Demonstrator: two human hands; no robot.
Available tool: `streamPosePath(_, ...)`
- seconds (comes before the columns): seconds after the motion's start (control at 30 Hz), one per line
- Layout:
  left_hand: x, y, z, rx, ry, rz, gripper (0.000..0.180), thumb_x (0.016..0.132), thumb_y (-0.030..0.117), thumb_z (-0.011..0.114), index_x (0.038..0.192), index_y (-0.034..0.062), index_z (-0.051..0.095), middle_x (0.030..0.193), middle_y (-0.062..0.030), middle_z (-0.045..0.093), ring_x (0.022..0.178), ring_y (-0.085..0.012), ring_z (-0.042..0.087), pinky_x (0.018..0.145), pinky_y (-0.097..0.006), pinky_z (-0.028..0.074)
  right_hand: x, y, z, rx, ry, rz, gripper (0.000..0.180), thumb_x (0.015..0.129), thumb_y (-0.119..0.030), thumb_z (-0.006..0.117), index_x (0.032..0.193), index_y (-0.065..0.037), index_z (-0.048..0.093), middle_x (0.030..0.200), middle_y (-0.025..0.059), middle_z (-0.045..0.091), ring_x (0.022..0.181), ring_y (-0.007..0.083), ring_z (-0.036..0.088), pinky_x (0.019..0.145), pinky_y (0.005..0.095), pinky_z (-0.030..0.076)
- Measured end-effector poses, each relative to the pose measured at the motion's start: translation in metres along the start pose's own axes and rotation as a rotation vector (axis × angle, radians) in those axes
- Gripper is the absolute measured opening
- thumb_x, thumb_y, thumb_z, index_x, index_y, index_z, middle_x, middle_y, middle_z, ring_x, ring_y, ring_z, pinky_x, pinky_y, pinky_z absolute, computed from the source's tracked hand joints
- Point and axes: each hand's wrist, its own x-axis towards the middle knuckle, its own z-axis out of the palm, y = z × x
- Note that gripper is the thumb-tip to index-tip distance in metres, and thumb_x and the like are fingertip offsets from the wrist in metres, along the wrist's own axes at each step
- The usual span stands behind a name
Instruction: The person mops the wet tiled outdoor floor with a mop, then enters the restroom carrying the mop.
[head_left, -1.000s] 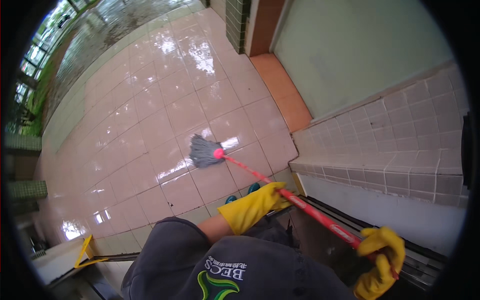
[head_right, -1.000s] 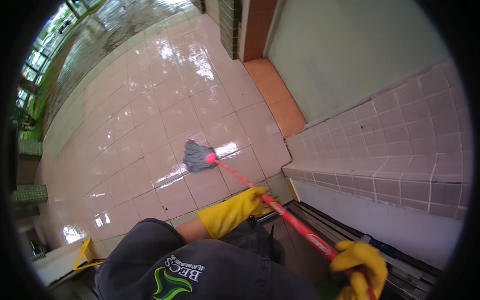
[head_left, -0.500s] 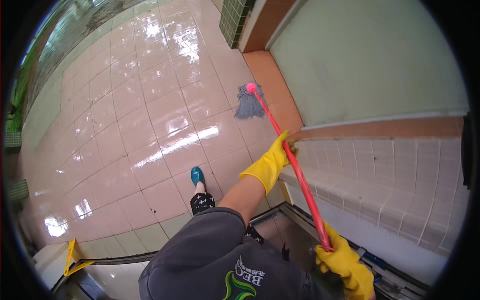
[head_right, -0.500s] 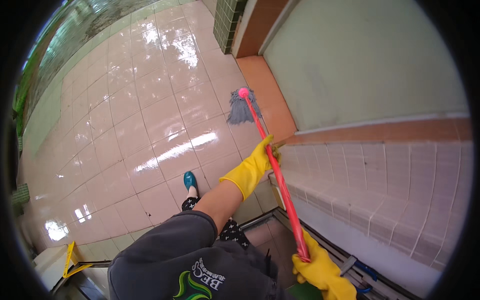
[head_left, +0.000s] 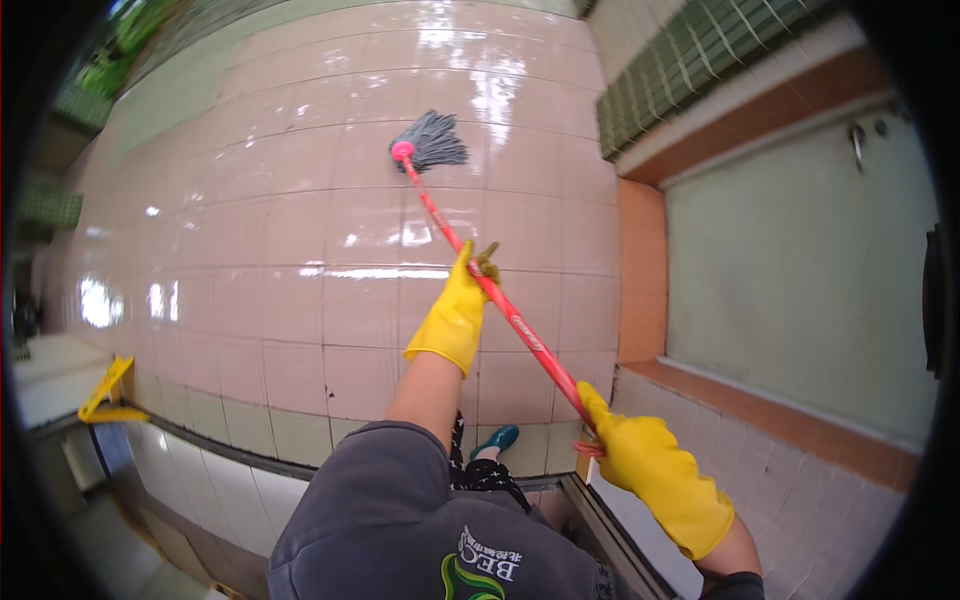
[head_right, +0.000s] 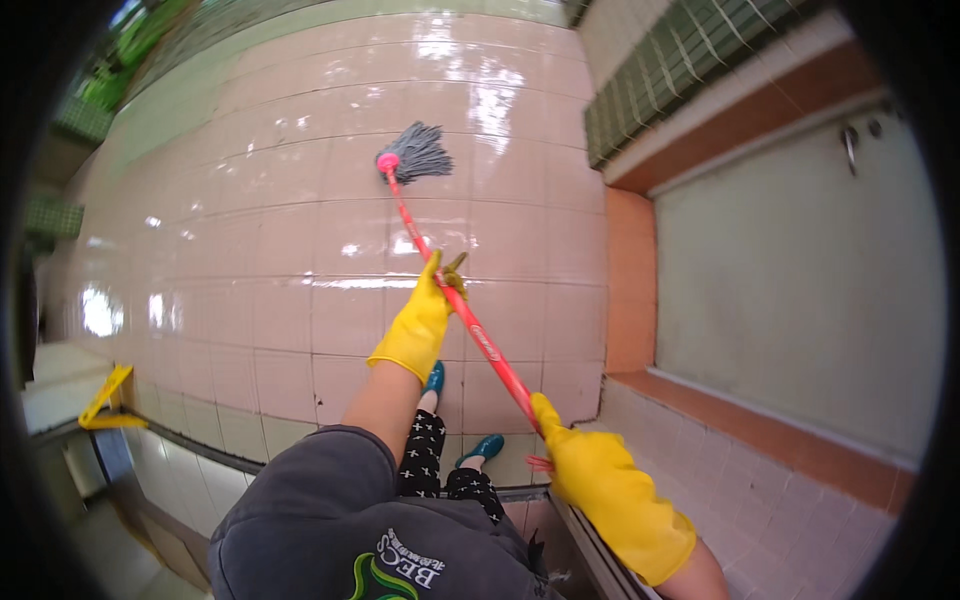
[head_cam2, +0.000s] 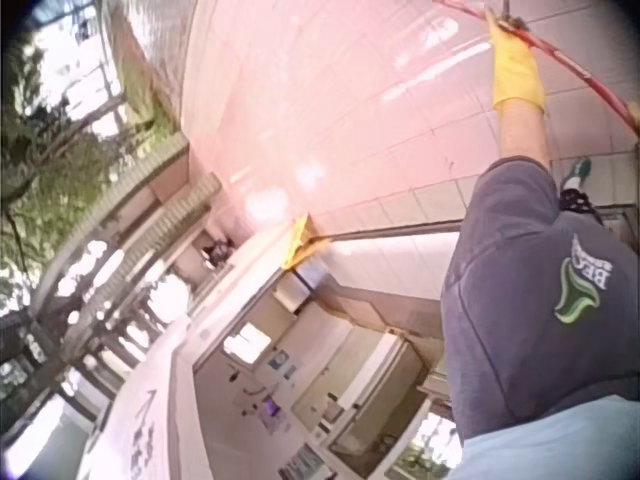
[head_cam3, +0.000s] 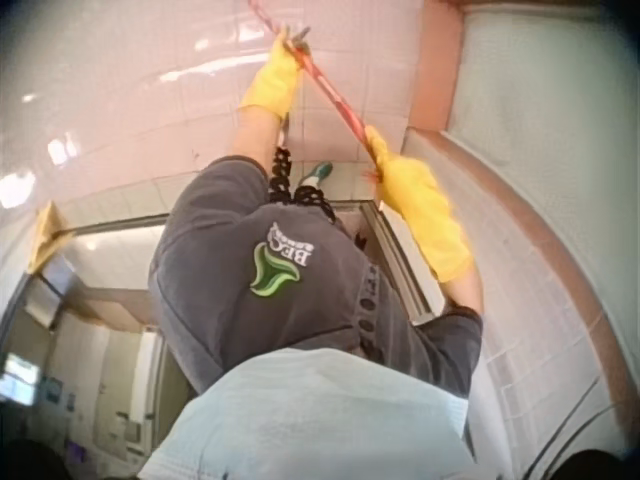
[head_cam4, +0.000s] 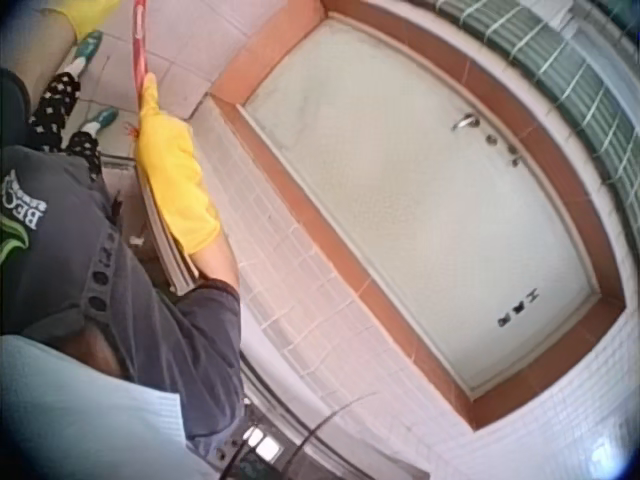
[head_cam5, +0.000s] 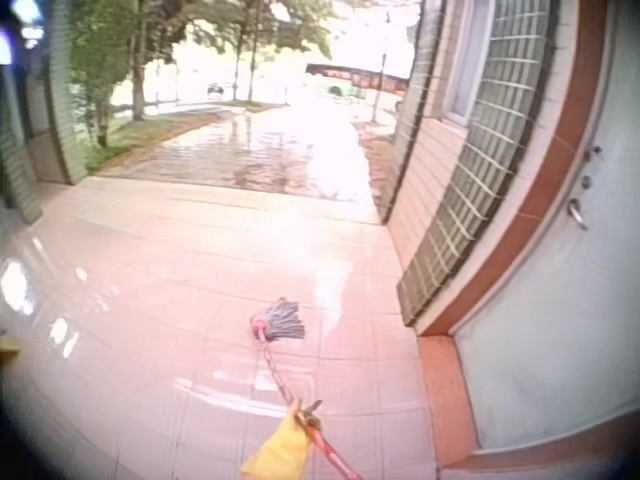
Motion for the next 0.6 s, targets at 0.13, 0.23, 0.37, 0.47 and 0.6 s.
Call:
streamPosePath(0.13, -0.059, 0.146, -0.062, 0.047, 0.225, 0.333, 0.059, 0.072, 0.049, 0.07, 0.098, -0.002, 0.059, 0.045, 0.002, 0.041, 0.043, -0.0133, 0.047, 0.055, -0.026, 0.05, 0.07, -0.082, -0.02, -0.066, 0.046, -0.275, 0.065, 0.081, -0.027, 0.062, 0.137, -0.018, 0.031, 0.074, 0.0188, 0.062, 0.067, 0.0379, 0.061, 0.062, 0.0446, 0.047)
streamPosePath(0.23, -0.115, 0.208, -0.092, 0.174, 0.649, 0.663, 0.058, 0.074, 0.054, 0.066, 0.103, 0.0064, 0.048, 0.078, -0.0148, 0.055, 0.065, -0.0315, 0.056, 0.061, -0.044, 0.052, 0.118, -0.131, -0.018, 0.333, -0.105, -0.318, 0.062, 0.082, -0.026, 0.06, 0.137, -0.017, 0.032, 0.078, 0.0191, 0.062, 0.07, 0.037, 0.061, 0.064, 0.044, 0.048)
streamPosePath(0.37, -0.185, 0.258, -0.121, 0.39, 0.913, 0.632, 0.055, 0.084, 0.043, 0.057, 0.121, 0.007, 0.039, 0.095, -0.0233, 0.059, 0.078, -0.0386, 0.062, 0.063, -0.049, 0.053, 0.131, -0.176, -0.021, 0.074, -0.097, -0.508, 0.059, 0.084, -0.027, 0.056, 0.136, -0.016, 0.032, 0.08, 0.0184, 0.062, 0.073, 0.0365, 0.062, 0.067, 0.0436, 0.048)
streamPosePath(0.47, -0.203, 0.261, -0.142, 0.439, 1.047, 0.581, 0.052, 0.088, 0.032, 0.049, 0.129, 0.005, 0.031, 0.096, -0.0251, 0.059, 0.08, -0.0398, 0.062, 0.067, -0.052, 0.052, 0.123, -0.184, -0.007, -0.062, 0.01, -0.631, 0.053, 0.085, -0.029, 0.052, 0.132, -0.012, 0.036, 0.075, 0.0171, 0.062, 0.069, 0.0362, 0.061, 0.065, 0.0443, 0.048)
streamPosePath(0.6, -0.19, 0.191, -0.148, 0.354, 1.01, 0.369, 0.058, 0.087, 0.027, 0.053, 0.132, 0.0028, 0.024, 0.103, -0.0279, 0.055, 0.084, -0.0413, 0.061, 0.067, -0.055, 0.05, 0.104, -0.136, 0.01, -0.138, 0.056, -0.531, 0.035, 0.085, -0.03, 0.052, 0.108, -0.004, 0.048, 0.067, 0.0157, 0.06, 0.061, 0.0352, 0.059, 0.056, 0.0458, 0.045)
